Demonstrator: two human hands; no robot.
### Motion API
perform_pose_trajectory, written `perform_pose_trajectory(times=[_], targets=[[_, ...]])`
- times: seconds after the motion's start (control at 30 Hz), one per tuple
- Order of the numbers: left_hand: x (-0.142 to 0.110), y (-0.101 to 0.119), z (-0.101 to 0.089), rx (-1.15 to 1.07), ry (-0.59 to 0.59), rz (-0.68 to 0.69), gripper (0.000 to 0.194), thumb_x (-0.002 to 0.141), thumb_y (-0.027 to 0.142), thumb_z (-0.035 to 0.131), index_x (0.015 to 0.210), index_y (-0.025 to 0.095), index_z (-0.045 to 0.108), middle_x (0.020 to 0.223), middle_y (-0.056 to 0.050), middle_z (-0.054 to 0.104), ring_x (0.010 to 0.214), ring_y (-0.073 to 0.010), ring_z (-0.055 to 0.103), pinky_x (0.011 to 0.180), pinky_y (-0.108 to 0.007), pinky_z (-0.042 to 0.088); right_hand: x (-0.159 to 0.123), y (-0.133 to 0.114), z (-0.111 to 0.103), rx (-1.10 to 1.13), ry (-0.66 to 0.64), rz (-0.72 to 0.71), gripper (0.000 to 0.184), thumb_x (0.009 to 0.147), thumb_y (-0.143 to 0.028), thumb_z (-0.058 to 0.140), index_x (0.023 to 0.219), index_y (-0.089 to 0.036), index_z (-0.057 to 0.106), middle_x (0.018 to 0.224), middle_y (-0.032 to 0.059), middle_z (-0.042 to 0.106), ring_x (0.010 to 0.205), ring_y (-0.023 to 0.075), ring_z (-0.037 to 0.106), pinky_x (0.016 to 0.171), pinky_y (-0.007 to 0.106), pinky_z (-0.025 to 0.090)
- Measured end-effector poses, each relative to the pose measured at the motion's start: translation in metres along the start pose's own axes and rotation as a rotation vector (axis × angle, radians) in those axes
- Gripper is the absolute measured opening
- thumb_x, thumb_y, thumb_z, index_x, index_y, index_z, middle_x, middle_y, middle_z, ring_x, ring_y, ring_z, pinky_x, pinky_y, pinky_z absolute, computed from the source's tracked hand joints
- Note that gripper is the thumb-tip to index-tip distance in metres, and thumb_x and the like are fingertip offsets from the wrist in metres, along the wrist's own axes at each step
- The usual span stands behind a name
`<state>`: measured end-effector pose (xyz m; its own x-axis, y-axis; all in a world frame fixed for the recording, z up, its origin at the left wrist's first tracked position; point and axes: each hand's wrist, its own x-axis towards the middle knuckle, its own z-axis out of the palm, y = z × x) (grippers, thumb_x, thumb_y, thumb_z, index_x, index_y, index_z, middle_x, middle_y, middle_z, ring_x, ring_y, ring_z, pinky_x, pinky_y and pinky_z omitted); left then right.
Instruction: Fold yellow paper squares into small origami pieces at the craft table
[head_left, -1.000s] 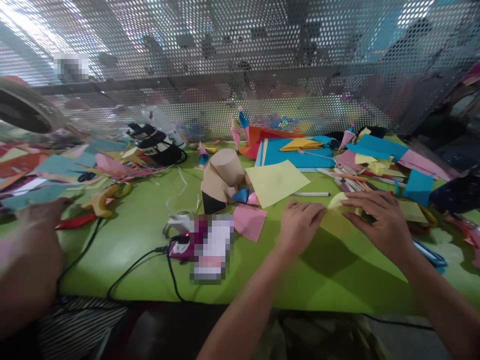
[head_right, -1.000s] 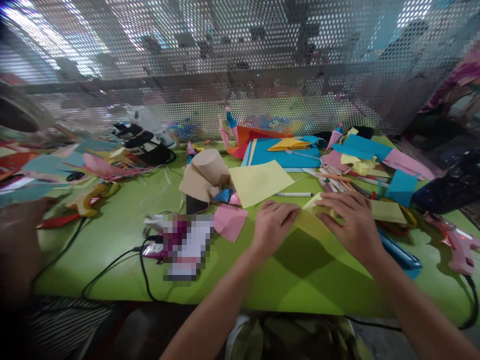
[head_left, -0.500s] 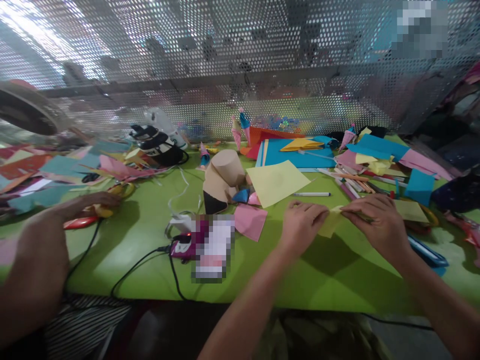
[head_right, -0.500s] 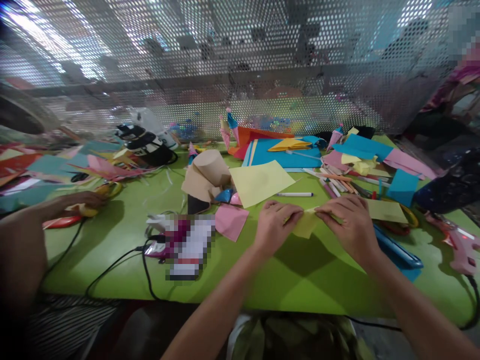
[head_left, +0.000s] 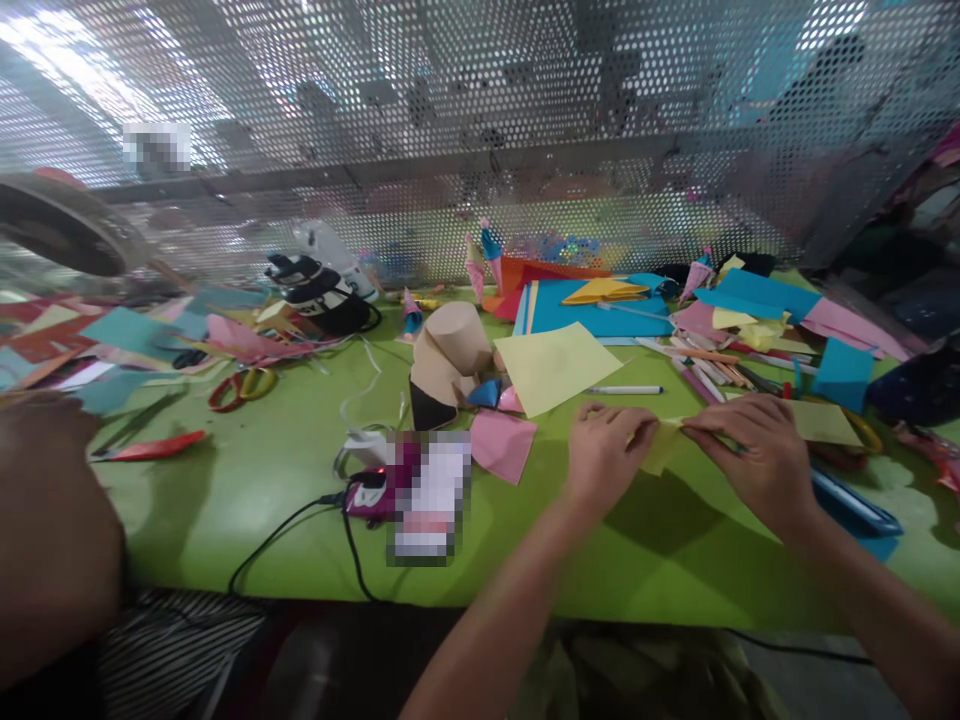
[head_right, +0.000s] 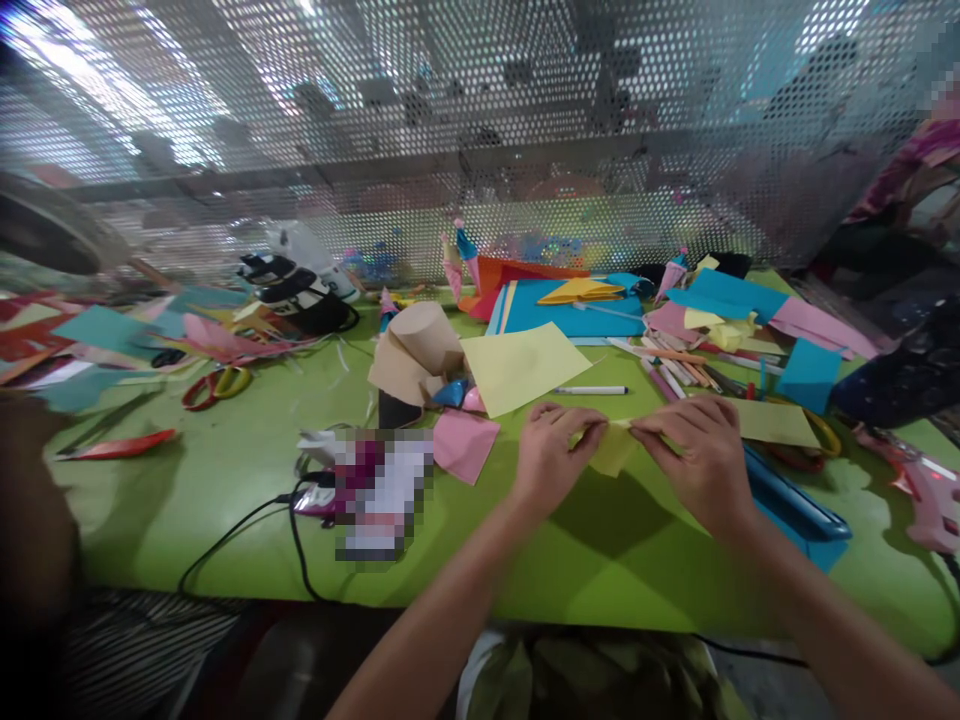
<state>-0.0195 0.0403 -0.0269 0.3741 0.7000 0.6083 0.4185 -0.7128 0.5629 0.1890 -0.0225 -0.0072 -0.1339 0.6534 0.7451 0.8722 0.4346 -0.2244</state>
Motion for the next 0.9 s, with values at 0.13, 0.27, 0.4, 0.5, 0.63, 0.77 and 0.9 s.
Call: perform_pose_trajectory(times=[0.13,0.27,0.4,0.5,0.63,0.77,0.9], targets=[[0.0003,0.0024,-0.001,-0.022,0.006,-0.006,0.01,0.099,0.015,0.072,0.098,0.024,0.077,0.098,0.002,0.086,0.085,-0.0176,0.078,0.092,-0.038,0.048,0.0003,-0.0025,-0.0003,-0.039,0.031,-0.03,0.006,0.096,-0.024,0.079,0.097,-0.029,0.076,0.087,0.0001,0.082,0.085,0.0243,0.072,0.085,0.043,0.047],[0.0006,0.0056,-0.0017,0.03,0.035,0.007,0.009,0.1,0.019,0.072,0.096,0.024,0.076,0.102,0.0,0.084,0.095,-0.0192,0.077,0.087,-0.036,0.048,0.0004,-0.0049,-0.0004,-0.108,0.056,-0.06,0.007,0.095,-0.023,0.08,0.094,-0.027,0.074,0.087,0.0009,0.082,0.084,0.0244,0.072,0.084,0.043,0.046],[0.0,0.0061,-0.0006,0.041,0.038,0.028,0.008,0.1,0.019,0.072,0.096,0.024,0.076,0.101,0.0,0.083,0.095,-0.0191,0.076,0.085,-0.035,0.048,-0.0013,-0.0033,0.0019,-0.062,0.032,-0.019,0.005,0.097,-0.027,0.078,0.094,-0.027,0.074,0.085,0.0005,0.081,0.083,0.0242,0.072,0.082,0.043,0.045],[-0.0006,0.0045,-0.0002,0.032,0.027,0.004,0.008,0.1,0.018,0.071,0.097,0.025,0.075,0.103,-0.001,0.084,0.096,-0.0195,0.077,0.086,-0.036,0.048,-0.0028,0.0002,0.0047,0.056,-0.03,0.06,0.007,0.099,-0.033,0.075,0.094,-0.029,0.075,0.085,-0.0002,0.08,0.083,0.0245,0.072,0.081,0.043,0.047],[-0.0003,0.0026,-0.0006,-0.018,-0.004,-0.022,0.01,0.099,0.016,0.072,0.098,0.025,0.075,0.103,0.0,0.084,0.095,-0.0197,0.077,0.087,-0.036,0.049,-0.0027,0.0018,0.0056,0.132,-0.061,0.107,0.013,0.1,-0.04,0.073,0.094,-0.03,0.075,0.087,0.0003,0.081,0.084,0.0258,0.073,0.081,0.043,0.049],[0.0016,0.0037,-0.001,-0.084,-0.01,-0.036,0.013,0.096,0.012,0.075,0.099,0.024,0.076,0.103,0.001,0.085,0.094,-0.0195,0.078,0.086,-0.036,0.049,-0.0002,-0.0017,0.0033,0.065,-0.047,0.076,0.013,0.102,-0.038,0.071,0.095,-0.029,0.076,0.087,0.0012,0.081,0.085,0.026,0.074,0.083,0.044,0.047],[0.0036,0.0074,-0.0024,-0.078,-0.03,-0.047,0.013,0.094,0.011,0.076,0.094,0.023,0.076,0.098,0.001,0.085,0.09,-0.0192,0.078,0.086,-0.035,0.05,0.0008,-0.0042,0.0024,0.037,-0.046,0.058,0.013,0.102,-0.037,0.07,0.094,-0.029,0.076,0.086,0.0013,0.081,0.084,0.0253,0.074,0.082,0.043,0.046]])
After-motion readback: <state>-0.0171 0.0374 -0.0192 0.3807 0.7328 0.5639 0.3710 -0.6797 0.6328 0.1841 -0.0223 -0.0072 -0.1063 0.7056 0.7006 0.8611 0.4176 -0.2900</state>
